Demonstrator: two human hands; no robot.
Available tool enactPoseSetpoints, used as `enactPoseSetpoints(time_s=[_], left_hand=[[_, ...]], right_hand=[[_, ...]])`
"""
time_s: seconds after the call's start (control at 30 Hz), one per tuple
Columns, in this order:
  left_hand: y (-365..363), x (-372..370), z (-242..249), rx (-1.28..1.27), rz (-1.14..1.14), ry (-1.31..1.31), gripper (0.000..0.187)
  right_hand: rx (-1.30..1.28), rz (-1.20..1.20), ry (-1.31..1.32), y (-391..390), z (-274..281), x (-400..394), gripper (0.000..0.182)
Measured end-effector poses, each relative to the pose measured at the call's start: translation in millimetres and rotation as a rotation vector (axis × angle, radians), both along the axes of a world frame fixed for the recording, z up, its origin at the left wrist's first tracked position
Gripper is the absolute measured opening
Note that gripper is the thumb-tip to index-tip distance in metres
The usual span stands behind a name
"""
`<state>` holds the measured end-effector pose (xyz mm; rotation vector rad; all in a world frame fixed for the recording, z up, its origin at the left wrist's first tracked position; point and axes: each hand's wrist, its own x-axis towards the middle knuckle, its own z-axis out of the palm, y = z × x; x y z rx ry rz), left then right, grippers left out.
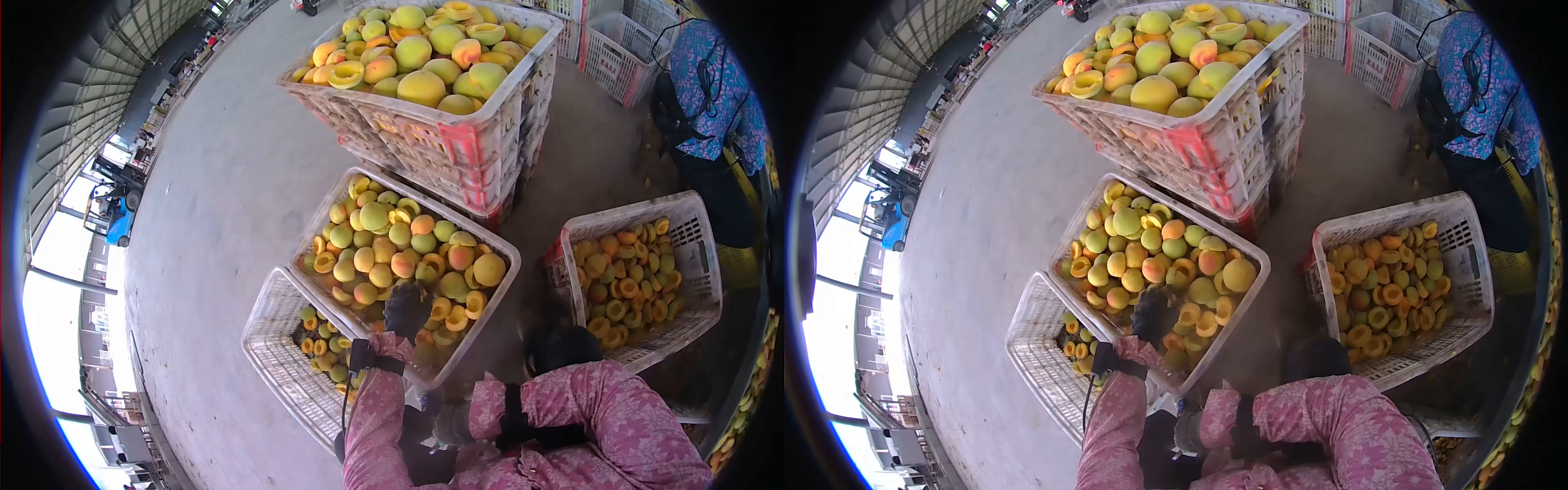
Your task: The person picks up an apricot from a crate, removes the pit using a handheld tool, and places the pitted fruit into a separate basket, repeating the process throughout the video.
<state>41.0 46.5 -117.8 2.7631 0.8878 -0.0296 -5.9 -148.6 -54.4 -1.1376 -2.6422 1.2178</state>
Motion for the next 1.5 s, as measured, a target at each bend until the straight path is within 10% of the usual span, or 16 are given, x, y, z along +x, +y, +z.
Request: enactPoseSetpoints(time_s=[0.17,0.3,0.5,0.6,0.67,0.83,0.97,1.5], left_hand=[[-15,-4,52,-0.016,-0.036,0.380,0.041],[-40,48,39,0.020,-0.403,-0.454,0.042],[-77,115,-11,0.304,-0.510,-0.203,0.046],[-57,110,1,-0.040,-0.634,-0.113,0.050],[-47,94,1,-0.321,-0.432,-0.520,0.052],[-36,47,39,-1.828,0.103,-1.068,0.064],[-44,32,61,-2.210,0.210,-1.200,0.064],[-55,44,57,-2.365,0.307,-1.032,0.068]], right_hand=[[0.024,0.002,0.001,-1,-3,-10,0.024],[0.033,-0.007,0.004,-2,-6,-11,0.024],[0.021,-0.031,0.001,-6,-10,-2,0.024],[0.028,-0.041,0.002,-9,-14,1,0.023],[0.040,-0.045,-0.001,-10,-18,-1,0.023],[0.101,-0.090,0.009,-16,-48,-26,0.023],[0.152,-0.224,0.029,-26,-87,-53,0.022],[0.090,0.000,-0.045,-11,-27,-21,0.021]])
